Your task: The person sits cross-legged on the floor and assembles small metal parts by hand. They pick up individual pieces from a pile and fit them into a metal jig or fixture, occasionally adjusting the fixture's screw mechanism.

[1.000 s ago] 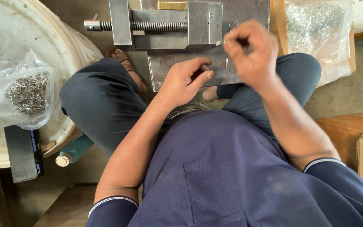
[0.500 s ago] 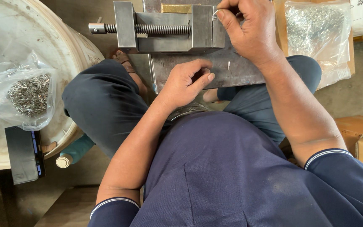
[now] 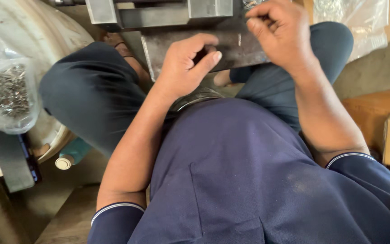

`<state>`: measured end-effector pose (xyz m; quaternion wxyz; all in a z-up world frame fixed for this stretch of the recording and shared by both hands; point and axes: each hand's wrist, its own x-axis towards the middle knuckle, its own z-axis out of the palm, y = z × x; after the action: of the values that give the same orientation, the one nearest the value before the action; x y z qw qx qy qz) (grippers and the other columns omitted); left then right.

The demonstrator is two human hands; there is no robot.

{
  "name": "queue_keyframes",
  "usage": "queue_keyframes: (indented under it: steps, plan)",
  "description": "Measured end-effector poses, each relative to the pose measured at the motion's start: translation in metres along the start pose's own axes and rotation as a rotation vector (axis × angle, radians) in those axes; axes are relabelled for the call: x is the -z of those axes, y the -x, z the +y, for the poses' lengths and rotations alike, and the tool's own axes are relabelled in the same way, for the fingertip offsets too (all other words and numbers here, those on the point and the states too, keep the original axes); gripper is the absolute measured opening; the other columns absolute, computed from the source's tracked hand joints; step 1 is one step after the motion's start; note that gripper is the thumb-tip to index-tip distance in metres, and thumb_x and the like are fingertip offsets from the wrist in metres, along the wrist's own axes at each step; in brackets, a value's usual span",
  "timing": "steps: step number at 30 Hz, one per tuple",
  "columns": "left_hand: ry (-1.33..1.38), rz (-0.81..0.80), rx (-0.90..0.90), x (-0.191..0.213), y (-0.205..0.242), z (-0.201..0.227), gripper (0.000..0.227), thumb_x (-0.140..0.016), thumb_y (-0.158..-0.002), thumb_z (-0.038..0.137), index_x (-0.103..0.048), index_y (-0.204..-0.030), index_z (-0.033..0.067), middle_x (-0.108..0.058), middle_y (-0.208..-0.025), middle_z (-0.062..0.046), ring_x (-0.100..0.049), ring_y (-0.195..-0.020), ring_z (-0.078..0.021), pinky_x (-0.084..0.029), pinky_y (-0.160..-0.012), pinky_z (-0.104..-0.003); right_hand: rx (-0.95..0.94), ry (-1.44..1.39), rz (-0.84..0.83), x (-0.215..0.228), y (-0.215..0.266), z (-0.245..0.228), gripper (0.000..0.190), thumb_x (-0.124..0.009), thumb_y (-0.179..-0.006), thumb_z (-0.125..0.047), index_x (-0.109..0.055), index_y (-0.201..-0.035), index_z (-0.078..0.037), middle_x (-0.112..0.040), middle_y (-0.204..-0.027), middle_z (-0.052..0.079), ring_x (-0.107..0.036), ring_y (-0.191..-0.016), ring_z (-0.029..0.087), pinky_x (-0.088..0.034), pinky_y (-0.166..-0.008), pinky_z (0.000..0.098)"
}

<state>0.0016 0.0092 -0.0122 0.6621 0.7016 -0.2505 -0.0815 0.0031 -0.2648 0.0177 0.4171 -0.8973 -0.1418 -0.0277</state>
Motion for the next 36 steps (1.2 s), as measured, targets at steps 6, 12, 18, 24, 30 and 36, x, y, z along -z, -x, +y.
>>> queue_keyframes:
  steps: [6,12,18,24,30,36]
  plan:
    - [-0.019,-0.018,-0.003,-0.001,-0.001,0.004,0.019,-0.074,-0.104,0.011,-0.065,-0.118,0.0015,-0.068,-0.092,-0.005,-0.062,-0.079,-0.0117,-0.052,-0.073,-0.027,0.017,0.217,-0.009,-0.008,0.023,0.005,0.01,-0.078,-0.101,-0.005,-0.075,-0.11,-0.004,-0.062,-0.085,0.006,-0.06,-0.073,0.016,-0.048,-0.068,0.031]
    - [-0.011,-0.021,0.049,-0.002,-0.003,0.009,0.019,-0.074,-0.103,0.011,-0.066,-0.118,0.0006,-0.069,-0.091,-0.006,-0.062,-0.077,-0.0134,-0.052,-0.071,-0.028,0.106,0.347,-0.019,-0.013,0.011,-0.006,0.009,-0.081,-0.101,-0.012,-0.073,-0.097,-0.008,-0.063,-0.083,0.003,-0.063,-0.074,0.017,-0.046,-0.064,0.0318]
    - [-0.264,-0.01,-0.053,-0.007,-0.005,0.013,0.024,-0.074,-0.102,0.024,-0.069,-0.114,0.0042,-0.07,-0.088,-0.01,-0.069,-0.08,-0.0245,-0.054,-0.072,-0.036,0.086,0.132,0.07,-0.024,0.012,-0.028,0.01,-0.079,-0.107,-0.007,-0.069,-0.105,-0.005,-0.062,-0.093,0.006,-0.056,-0.067,0.011,-0.044,-0.062,0.0293]
    - [-0.19,-0.062,-0.029,-0.005,-0.008,0.014,0.024,-0.068,-0.106,0.028,-0.07,-0.118,0.0076,-0.072,-0.097,-0.009,-0.069,-0.09,-0.0274,-0.054,-0.08,-0.038,0.046,-0.136,0.08,-0.038,0.015,-0.044,0.009,-0.076,-0.108,-0.003,-0.067,-0.104,-0.002,-0.06,-0.095,0.006,-0.051,-0.069,0.008,-0.043,-0.058,0.0251]
    - [-0.227,-0.085,-0.098,0.001,-0.008,0.017,0.02,-0.071,-0.099,0.022,-0.07,-0.112,0.0064,-0.069,-0.093,-0.012,-0.067,-0.088,-0.0335,-0.052,-0.076,-0.042,0.048,-0.188,0.171,-0.049,0.016,-0.047,0.01,-0.074,-0.105,-0.001,-0.064,-0.106,-0.001,-0.062,-0.097,0.006,-0.057,-0.079,0.013,-0.048,-0.067,0.0245]
    - [-0.237,-0.063,-0.097,0.0,-0.008,0.019,0.015,-0.07,-0.099,0.019,-0.07,-0.106,0.006,-0.069,-0.09,-0.012,-0.065,-0.084,-0.0343,-0.05,-0.074,-0.044,0.017,-0.219,0.161,-0.056,0.019,-0.046,0.009,-0.073,-0.103,-0.001,-0.064,-0.103,-0.001,-0.061,-0.093,0.006,-0.057,-0.076,0.012,-0.047,-0.069,0.0261]
